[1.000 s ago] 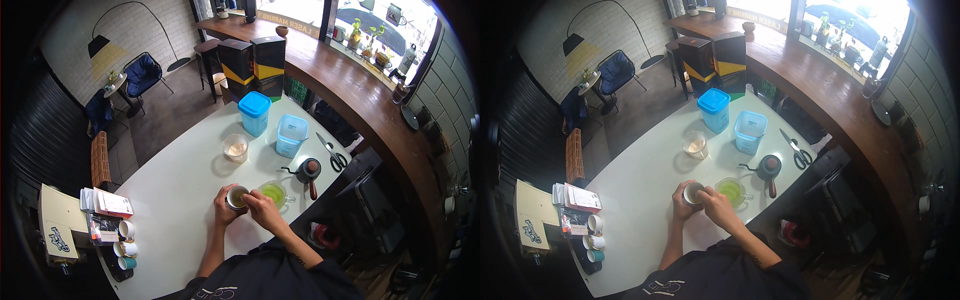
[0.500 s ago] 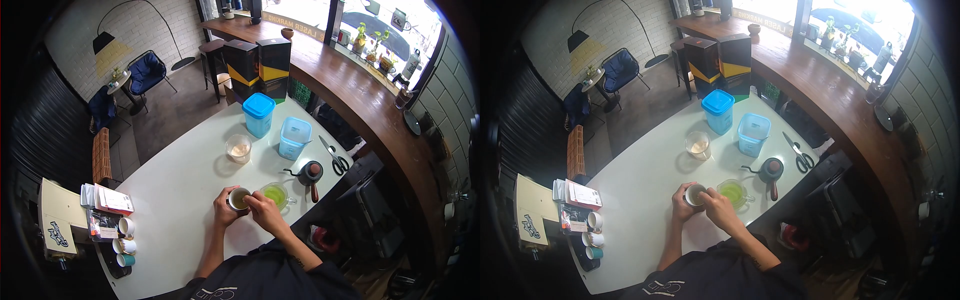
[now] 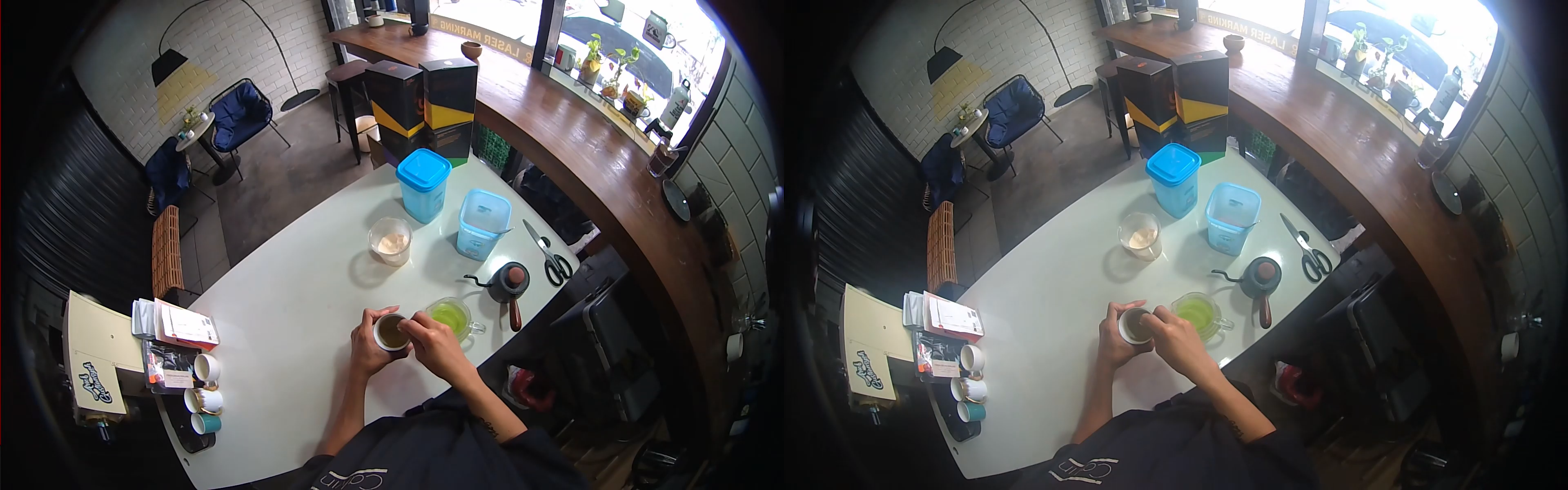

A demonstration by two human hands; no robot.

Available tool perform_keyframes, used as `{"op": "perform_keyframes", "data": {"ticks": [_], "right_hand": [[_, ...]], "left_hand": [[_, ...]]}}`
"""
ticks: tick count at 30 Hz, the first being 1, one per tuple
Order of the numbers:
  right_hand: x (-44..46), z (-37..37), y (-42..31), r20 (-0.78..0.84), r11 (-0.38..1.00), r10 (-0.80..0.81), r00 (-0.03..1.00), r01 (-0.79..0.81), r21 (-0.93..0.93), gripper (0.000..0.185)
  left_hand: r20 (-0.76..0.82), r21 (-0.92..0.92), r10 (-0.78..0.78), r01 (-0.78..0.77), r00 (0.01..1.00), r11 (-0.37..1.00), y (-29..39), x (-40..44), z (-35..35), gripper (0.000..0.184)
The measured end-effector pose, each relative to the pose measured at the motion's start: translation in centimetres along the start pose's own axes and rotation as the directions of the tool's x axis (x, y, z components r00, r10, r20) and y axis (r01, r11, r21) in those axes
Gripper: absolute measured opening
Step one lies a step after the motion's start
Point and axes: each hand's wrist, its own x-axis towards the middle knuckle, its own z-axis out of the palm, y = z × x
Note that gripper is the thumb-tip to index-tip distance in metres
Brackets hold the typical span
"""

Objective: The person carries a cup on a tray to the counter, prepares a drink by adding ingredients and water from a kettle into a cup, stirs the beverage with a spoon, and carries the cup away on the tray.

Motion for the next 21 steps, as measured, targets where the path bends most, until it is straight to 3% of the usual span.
{"op": "perform_keyframes", "data": {"ticks": [4, 6, 12, 18, 21], "right_hand": [[-0.1, -1.0, -0.5, 0.129, 0.998, -0.027, 0.991, 0.033, -0.048, 0.038], [0.0, -1.2, -0.7, 0.091, 0.994, 0.011, 0.996, 0.0, -0.113, 0.021], [0.0, -0.3, 0.1, -0.055, 1.0, -0.003, 0.998, 0.002, -0.014, 0.022], [-0.1, -0.5, -0.5, 0.078, 0.998, 0.003, 0.997, 0.003, -0.07, 0.017], [-0.1, -0.6, -0.1, 0.032, 0.993, 0.018, 0.999, -0.014, -0.12, 0.017]], "left_hand": [[0.022, -0.005, -0.008, 0.008, 1.0, 1.0, 0.6, -0.1, 0.0, 0.08], [0.008, 0.013, 0.003, -0.003, 1.0, 1.0, 0.9, -0.2, 0.2, 0.079], [-0.022, 0.086, 0.053, -0.051, 0.998, 0.995, 0.7, -0.5, 0.5, 0.078], [-0.019, 0.035, 0.025, -0.025, 0.999, 0.999, 0.6, -0.5, 0.5, 0.076], [-0.033, 0.042, 0.018, -0.017, 0.999, 0.999, 0.8, -0.5, 0.5, 0.077]]}}
